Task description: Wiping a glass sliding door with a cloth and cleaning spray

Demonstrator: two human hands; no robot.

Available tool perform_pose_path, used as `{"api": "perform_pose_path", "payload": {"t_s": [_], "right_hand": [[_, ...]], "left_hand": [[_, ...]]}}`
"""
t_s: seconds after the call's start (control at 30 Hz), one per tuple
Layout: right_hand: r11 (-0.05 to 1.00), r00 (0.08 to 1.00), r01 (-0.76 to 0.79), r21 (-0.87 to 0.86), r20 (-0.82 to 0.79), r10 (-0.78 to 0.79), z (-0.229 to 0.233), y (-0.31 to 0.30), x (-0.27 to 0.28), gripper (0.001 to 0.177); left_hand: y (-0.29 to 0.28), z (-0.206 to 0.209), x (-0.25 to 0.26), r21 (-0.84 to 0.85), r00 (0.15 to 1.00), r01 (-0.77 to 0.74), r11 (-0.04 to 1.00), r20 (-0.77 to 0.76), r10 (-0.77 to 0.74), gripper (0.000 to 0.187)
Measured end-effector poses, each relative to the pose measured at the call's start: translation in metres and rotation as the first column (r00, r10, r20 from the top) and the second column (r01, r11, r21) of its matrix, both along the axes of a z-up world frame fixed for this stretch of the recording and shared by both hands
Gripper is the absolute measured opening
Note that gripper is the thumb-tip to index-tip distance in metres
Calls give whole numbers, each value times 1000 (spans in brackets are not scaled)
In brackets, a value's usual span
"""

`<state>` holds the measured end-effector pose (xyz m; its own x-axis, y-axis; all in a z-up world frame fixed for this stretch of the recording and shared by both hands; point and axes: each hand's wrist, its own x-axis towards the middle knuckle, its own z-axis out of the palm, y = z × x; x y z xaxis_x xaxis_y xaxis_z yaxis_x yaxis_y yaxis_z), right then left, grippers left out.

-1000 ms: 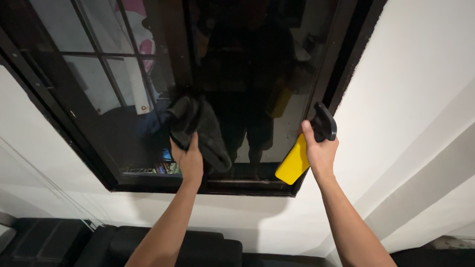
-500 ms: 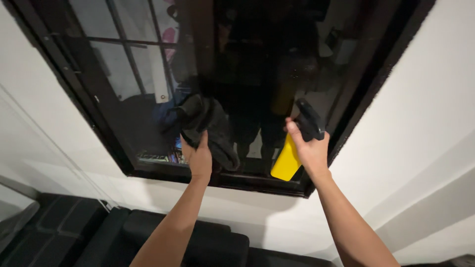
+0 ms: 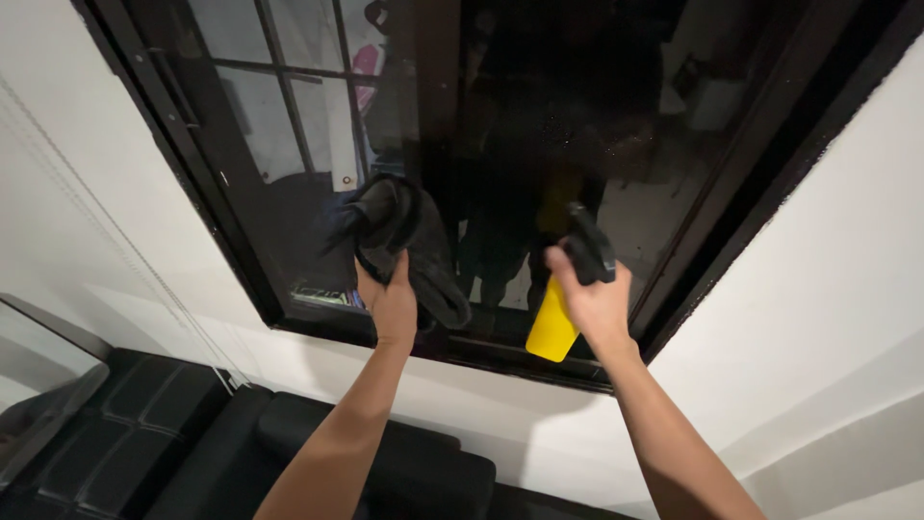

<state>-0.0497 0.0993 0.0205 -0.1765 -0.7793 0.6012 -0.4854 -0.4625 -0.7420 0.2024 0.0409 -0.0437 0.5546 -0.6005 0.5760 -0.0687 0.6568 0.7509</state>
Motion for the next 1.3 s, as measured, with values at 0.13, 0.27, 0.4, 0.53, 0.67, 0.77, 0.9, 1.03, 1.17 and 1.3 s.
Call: {"api": "perform_pose_path", "payload": {"t_s": [0.13, 0.27, 0.4, 0.53, 0.67, 0.77, 0.9, 1.03, 1.17, 1.3], "right_hand": [[997, 983, 15, -80, 181, 0, -23, -3, -16, 29], [962, 979, 182, -205, 126, -158, -22, 21, -29, 52], [972, 953, 192, -132, 263, -153, -40, 22, -54, 51], [951, 939, 291, -103, 220, -264, -58, 21, -76, 35], [972, 950, 232, -40, 226, -217, -53, 33, -71, 42], [958, 957, 270, 94, 87, -278, -67, 32, -66, 35], [995, 995, 74, -63, 76, -69, -68, 35, -36, 40], [997, 997, 75, -2, -3, -75, -79, 32, -25, 36], [994, 996, 4, -112, 92, 6, -54, 41, -17, 55], [990, 992, 17, -139, 124, 1, -48, 43, -35, 55]], "left_hand": [[4, 6, -1, 39, 998, 47, 998, -34, -45, 58], [3, 1, -1, 102, 990, 106, 989, -102, -95, 58], [-5, -13, -4, 81, 995, 88, 993, -55, -84, 57], [-13, -24, -12, 91, 994, 95, 991, -71, -88, 60], [-17, -29, -16, 157, 998, 17, 987, -61, -8, 66], [-9, -26, -16, 226, 1000, 22, 974, -16, -19, 71], [-2, -21, -19, 179, 996, 74, 981, -70, -62, 70], [1, -24, -18, 237, 997, 45, 971, -69, -29, 71], [0, -29, -15, 217, 1000, -10, 976, -3, 11, 72], [-1, -23, -21, 235, 998, 16, 972, 48, -28, 66]]}}
